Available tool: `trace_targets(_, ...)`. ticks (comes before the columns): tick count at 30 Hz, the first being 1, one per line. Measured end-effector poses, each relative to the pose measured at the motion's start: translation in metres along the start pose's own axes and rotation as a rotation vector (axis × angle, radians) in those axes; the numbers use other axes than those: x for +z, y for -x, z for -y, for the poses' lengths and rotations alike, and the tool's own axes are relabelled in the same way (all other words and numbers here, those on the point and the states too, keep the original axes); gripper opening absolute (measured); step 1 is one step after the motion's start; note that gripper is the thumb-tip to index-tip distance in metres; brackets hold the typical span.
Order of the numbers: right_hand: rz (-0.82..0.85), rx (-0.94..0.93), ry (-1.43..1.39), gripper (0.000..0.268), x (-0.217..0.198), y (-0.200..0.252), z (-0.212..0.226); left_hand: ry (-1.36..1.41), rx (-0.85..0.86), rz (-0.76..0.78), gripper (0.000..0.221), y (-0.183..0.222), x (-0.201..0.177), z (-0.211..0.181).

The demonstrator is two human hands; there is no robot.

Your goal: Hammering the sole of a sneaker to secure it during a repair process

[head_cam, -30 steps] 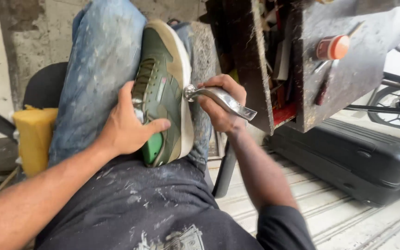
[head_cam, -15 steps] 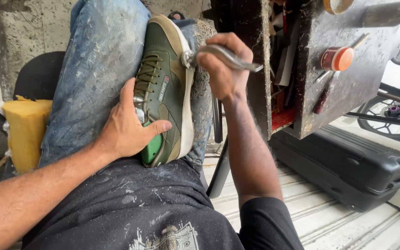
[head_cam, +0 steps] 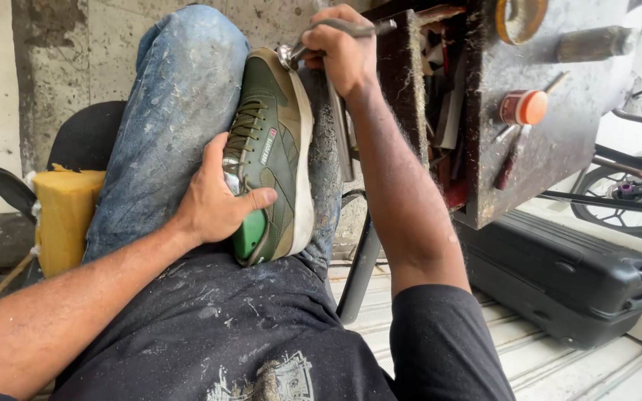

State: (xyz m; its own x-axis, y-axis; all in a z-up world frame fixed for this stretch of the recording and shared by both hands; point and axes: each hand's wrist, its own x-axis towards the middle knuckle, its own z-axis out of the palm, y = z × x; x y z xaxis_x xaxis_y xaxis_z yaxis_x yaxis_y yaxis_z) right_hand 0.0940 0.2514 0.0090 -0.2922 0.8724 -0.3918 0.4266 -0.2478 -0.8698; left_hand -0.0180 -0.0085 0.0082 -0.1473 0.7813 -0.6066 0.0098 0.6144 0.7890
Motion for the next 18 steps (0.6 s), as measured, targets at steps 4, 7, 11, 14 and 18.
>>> trace_targets(4, 0.017, -0.338, 0.028, 0.013, -0.039, 0.056, 0.009, 0.104, 0.016, -0.007, 0.09, -0.009, -0.019, -0.012)
trace_targets(7, -0.091, -0.533, -0.126, 0.024, -0.075, 0.125, 0.016, 0.284, 0.105, 0.201, 0.085, -0.02, -0.053, -0.028)
trace_targets(11, 0.026, -0.369, -0.57, 0.026, -0.099, 0.191, -0.016, -0.102, 0.252, 0.23, 0.062, -0.027, -0.105, -0.087)
trace_targets(14, -0.179, 0.036, -0.552, 0.031, -0.078, 0.234, -0.07, -0.95, 0.337, 0.092, 0.091, 0.027, -0.064, -0.126)
trace_targets(18, -0.04, 0.217, -0.449, 0.034, -0.039, 0.274, -0.119, -1.391, 0.737, -0.217, 0.148, 0.012, -0.005, -0.018)
